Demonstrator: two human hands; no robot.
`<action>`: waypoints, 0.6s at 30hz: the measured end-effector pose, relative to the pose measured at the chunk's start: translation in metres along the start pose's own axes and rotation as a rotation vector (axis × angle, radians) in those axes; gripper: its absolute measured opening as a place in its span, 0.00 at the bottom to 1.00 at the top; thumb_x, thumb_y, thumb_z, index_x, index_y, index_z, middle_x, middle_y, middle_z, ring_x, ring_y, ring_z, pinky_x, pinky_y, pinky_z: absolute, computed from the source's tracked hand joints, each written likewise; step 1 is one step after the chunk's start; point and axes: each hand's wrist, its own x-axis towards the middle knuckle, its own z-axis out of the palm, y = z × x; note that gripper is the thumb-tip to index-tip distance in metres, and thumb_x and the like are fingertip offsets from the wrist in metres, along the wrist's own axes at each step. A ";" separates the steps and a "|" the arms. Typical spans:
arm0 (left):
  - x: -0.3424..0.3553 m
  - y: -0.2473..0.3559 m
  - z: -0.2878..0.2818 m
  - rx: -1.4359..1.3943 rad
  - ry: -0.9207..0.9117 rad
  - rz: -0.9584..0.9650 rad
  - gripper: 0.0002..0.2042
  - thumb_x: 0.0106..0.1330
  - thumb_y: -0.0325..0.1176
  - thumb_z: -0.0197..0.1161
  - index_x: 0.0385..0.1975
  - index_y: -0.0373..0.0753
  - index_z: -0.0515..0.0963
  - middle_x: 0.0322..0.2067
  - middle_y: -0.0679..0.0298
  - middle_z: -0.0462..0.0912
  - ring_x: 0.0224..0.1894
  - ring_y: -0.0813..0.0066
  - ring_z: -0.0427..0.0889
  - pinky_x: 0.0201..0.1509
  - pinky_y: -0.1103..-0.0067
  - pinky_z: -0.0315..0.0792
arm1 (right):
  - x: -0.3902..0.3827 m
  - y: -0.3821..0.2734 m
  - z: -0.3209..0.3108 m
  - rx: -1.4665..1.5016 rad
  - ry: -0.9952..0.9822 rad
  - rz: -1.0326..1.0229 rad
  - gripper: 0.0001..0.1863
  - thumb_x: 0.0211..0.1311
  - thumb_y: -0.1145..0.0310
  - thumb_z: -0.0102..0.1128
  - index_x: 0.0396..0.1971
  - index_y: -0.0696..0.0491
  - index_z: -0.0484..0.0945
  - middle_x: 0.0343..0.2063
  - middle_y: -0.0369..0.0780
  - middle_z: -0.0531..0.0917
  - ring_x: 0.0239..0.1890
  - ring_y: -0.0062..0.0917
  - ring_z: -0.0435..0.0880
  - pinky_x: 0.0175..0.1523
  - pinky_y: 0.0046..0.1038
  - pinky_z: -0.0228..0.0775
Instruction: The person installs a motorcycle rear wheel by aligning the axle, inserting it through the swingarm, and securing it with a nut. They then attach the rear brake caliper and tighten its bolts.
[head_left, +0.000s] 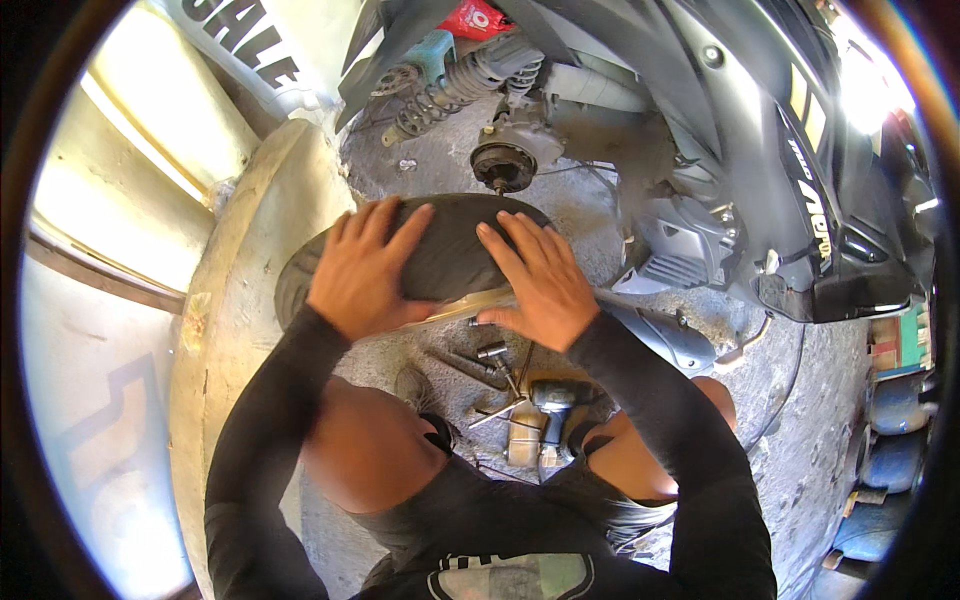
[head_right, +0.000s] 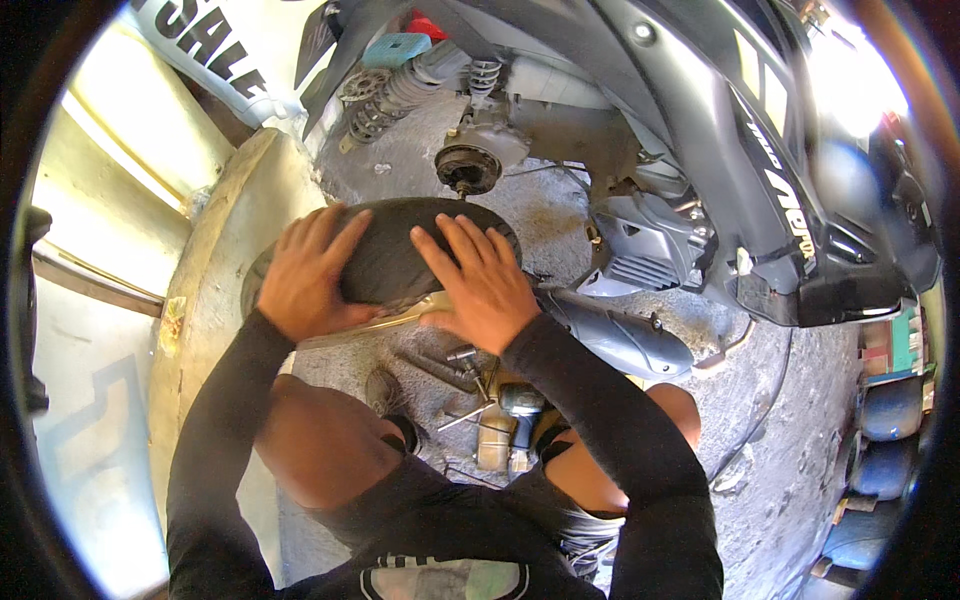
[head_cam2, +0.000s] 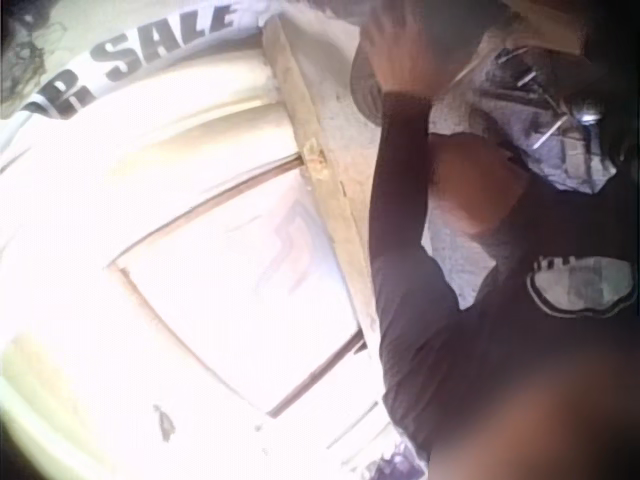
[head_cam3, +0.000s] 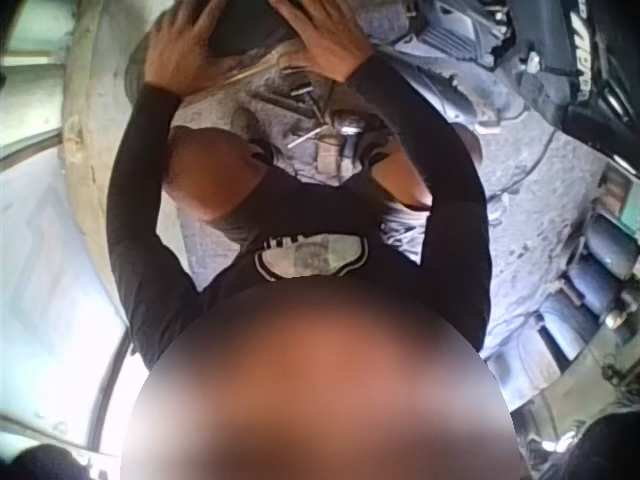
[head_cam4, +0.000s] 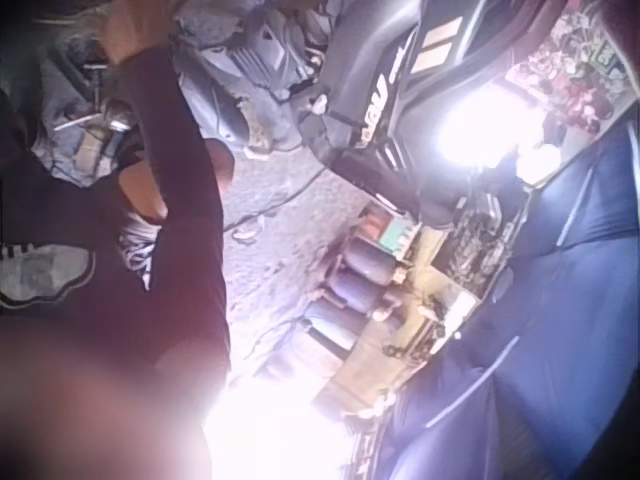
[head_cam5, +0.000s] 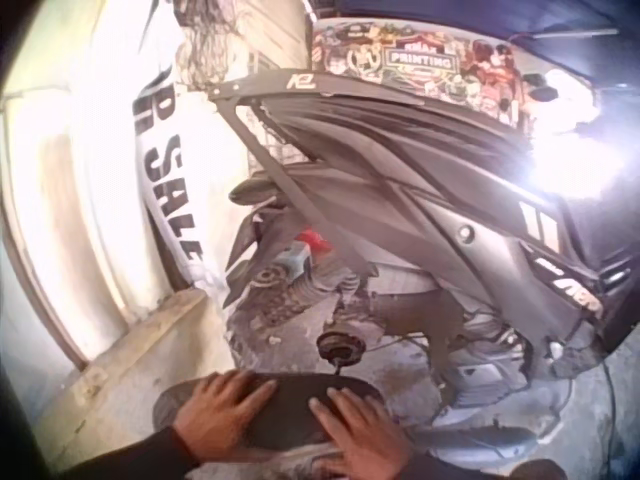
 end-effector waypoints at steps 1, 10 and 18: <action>0.015 0.010 0.003 0.003 0.012 0.032 0.48 0.39 0.57 0.74 0.63 0.42 0.65 0.60 0.45 0.65 0.62 0.44 0.65 0.65 0.56 0.59 | 0.004 0.009 0.006 -0.050 -0.006 0.033 0.50 0.44 0.55 0.72 0.68 0.48 0.55 0.62 0.48 0.64 0.65 0.45 0.62 0.66 0.46 0.54; 0.030 -0.001 0.000 0.013 0.000 -0.067 0.52 0.42 0.65 0.69 0.65 0.39 0.60 0.64 0.42 0.60 0.65 0.42 0.60 0.67 0.55 0.55 | -0.006 0.119 0.014 -0.036 -0.037 0.228 0.54 0.45 0.56 0.72 0.71 0.43 0.47 0.67 0.44 0.59 0.67 0.41 0.61 0.64 0.44 0.59; 0.050 0.015 0.037 -0.168 0.067 -0.224 0.53 0.42 0.64 0.70 0.66 0.37 0.59 0.61 0.46 0.65 0.62 0.47 0.67 0.63 0.62 0.63 | -0.026 0.122 0.047 0.155 0.235 0.732 0.37 0.54 0.62 0.66 0.63 0.49 0.59 0.60 0.49 0.66 0.59 0.46 0.70 0.57 0.44 0.68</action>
